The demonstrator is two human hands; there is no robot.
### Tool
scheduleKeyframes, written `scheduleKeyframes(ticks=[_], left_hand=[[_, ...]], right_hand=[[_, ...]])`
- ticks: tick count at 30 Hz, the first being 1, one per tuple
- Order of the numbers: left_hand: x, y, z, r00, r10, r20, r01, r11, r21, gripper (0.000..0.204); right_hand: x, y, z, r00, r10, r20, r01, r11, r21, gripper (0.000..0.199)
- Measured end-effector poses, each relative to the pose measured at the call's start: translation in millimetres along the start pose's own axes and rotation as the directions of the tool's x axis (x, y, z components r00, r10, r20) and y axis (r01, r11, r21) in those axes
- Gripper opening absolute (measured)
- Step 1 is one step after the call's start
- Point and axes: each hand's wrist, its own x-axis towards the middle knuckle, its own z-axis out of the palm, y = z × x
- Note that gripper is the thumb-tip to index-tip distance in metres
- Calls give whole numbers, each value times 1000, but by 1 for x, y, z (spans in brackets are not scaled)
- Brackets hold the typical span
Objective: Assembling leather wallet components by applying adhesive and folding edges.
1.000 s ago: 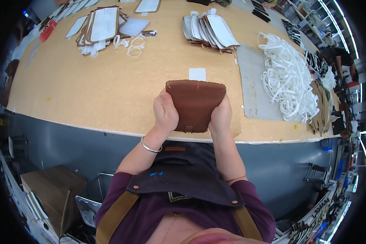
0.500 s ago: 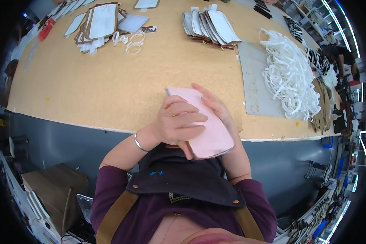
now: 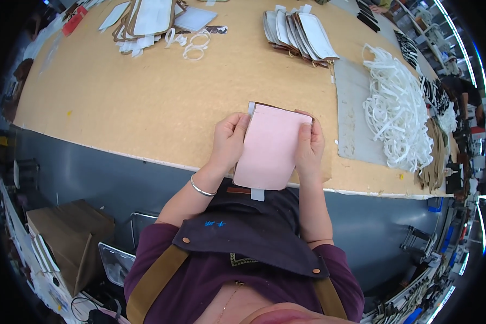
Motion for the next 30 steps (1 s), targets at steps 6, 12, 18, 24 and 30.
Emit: scheduleKeyframes(ticks=[6, 12, 18, 24, 30], left_hand=[[5, -2, -5, 989, -145, 24, 144, 989, 30, 22], [-8, 35, 6, 991, 113, 73, -129, 951, 280, 17], [17, 8, -14, 995, -63, 72, 47, 978, 202, 12], [7, 6, -14, 967, 246, 62, -245, 839, 486, 12], [-8, -10, -12, 977, -136, 164, 166, 968, -186, 18]], right_hand=[[-2, -23, -6, 981, -25, 192, 30, 999, -23, 46], [22, -81, -13, 867, -128, 482, 429, 684, -590, 42], [13, -73, -4, 852, -61, 521, 266, 906, -329, 36], [12, -28, -1, 995, 14, 103, 8, 977, -211, 27], [20, -13, 12, 994, -97, -57, 87, 984, -157, 30]])
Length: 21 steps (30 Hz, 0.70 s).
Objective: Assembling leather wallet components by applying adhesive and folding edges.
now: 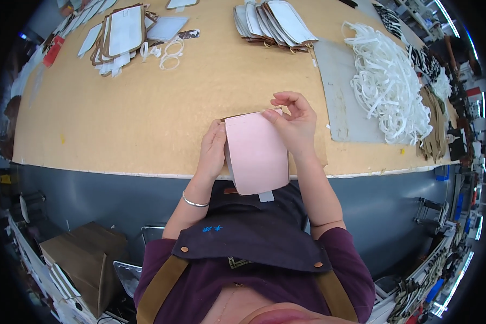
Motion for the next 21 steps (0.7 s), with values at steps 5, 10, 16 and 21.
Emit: scheduleKeyframes(ticks=[5, 10, 16, 21], left_hand=[[-7, -3, 5, 965, 256, 48, -258, 915, 309, 23], [2, 0, -9, 969, 223, -106, -203, 965, 168, 23], [-1, -1, -14, 926, 376, 43, -376, 902, 212, 37], [-9, 59, -24, 938, 346, 13, -330, 905, -271, 46]], right_hand=[[-3, 0, 1, 996, 51, -78, -38, 986, 159, 25], [-25, 9, -9, 981, 185, 62, -185, 983, -7, 16], [-22, 32, -13, 990, 140, -32, -142, 988, -53, 26], [-6, 56, -44, 931, 326, -164, -352, 920, -170, 27]])
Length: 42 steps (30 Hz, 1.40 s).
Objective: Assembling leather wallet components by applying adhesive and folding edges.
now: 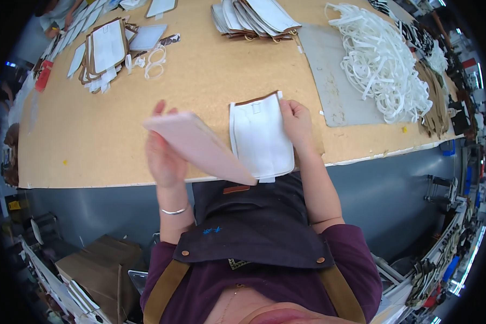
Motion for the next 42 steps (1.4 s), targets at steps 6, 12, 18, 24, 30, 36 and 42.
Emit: scheduleKeyframes(ticks=[6, 12, 18, 24, 30, 36, 42], left_hand=[[46, 43, -89, 917, 283, -281, 148, 413, 899, 50], [-15, -23, 30, 844, -332, 420, -377, 189, 907, 36], [-27, -40, 22, 834, -332, 440, -459, 25, 888, 36], [-31, -30, 27, 822, -400, 405, -446, -10, 895, 45], [-35, -39, 27, 799, -409, 442, -507, -62, 860, 49], [-34, -40, 25, 815, -398, 422, -471, -29, 882, 51], [-29, -37, 27, 820, -380, 428, -457, 16, 889, 56]], right_hand=[[-1, -15, -33, 984, -180, 2, 139, 750, -647, 18], [17, -38, 4, 866, -411, 284, 500, 703, -506, 27], [40, -46, 27, 841, -137, 524, 449, 718, -532, 13], [41, -44, 34, 865, -145, 481, 447, 657, -607, 9], [35, -46, 33, 854, -85, 513, 387, 763, -518, 6], [30, -57, 19, 667, -38, 744, 259, 948, -183, 3], [25, -47, 38, 820, 34, 572, 141, 955, -259, 13]])
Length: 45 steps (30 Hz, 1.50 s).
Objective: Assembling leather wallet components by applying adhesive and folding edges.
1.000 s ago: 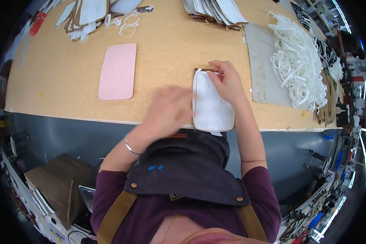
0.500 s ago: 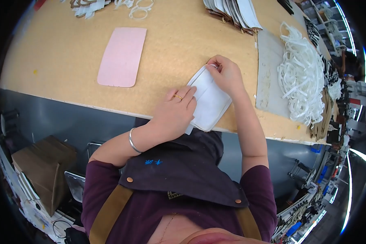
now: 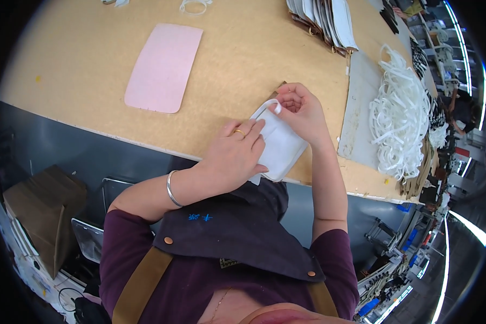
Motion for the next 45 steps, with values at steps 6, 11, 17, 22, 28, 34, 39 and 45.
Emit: scheduleKeyframes(ticks=[6, 11, 17, 22, 28, 34, 39, 45], left_hand=[[2, 1, 2, 1000, 10, 26, -11, 999, 47, 60], [-1, -1, 3, 1000, -5, 21, 5, 1000, 25, 63], [-1, -2, 4, 1000, 10, 28, -11, 1000, 24, 63], [0, -3, 3, 999, -10, 34, 10, 1000, -3, 61], [3, 0, 6, 1000, -16, 15, 15, 998, 56, 61], [9, 0, 10, 1000, -25, 13, 24, 997, 68, 56], [16, 2, 7, 995, -51, 85, 39, 990, 136, 53], [16, -1, 10, 999, -32, 32, 29, 994, 107, 52]], right_hand=[[3, 4, -4, 993, 21, 118, 0, 985, -175, 11], [-6, -9, -2, 986, -25, 164, 25, 1000, 2, 10], [4, 1, 8, 996, 78, -44, -80, 996, -46, 11], [9, 3, 9, 994, 97, -57, -98, 995, -20, 14], [9, 5, 12, 985, 89, -146, -109, 985, -133, 15], [9, 7, 12, 986, 66, -152, -86, 987, -133, 14], [13, 4, 11, 983, 16, -183, -60, 969, -240, 13], [26, 7, -9, 963, -36, -267, -23, 977, -214, 17]])
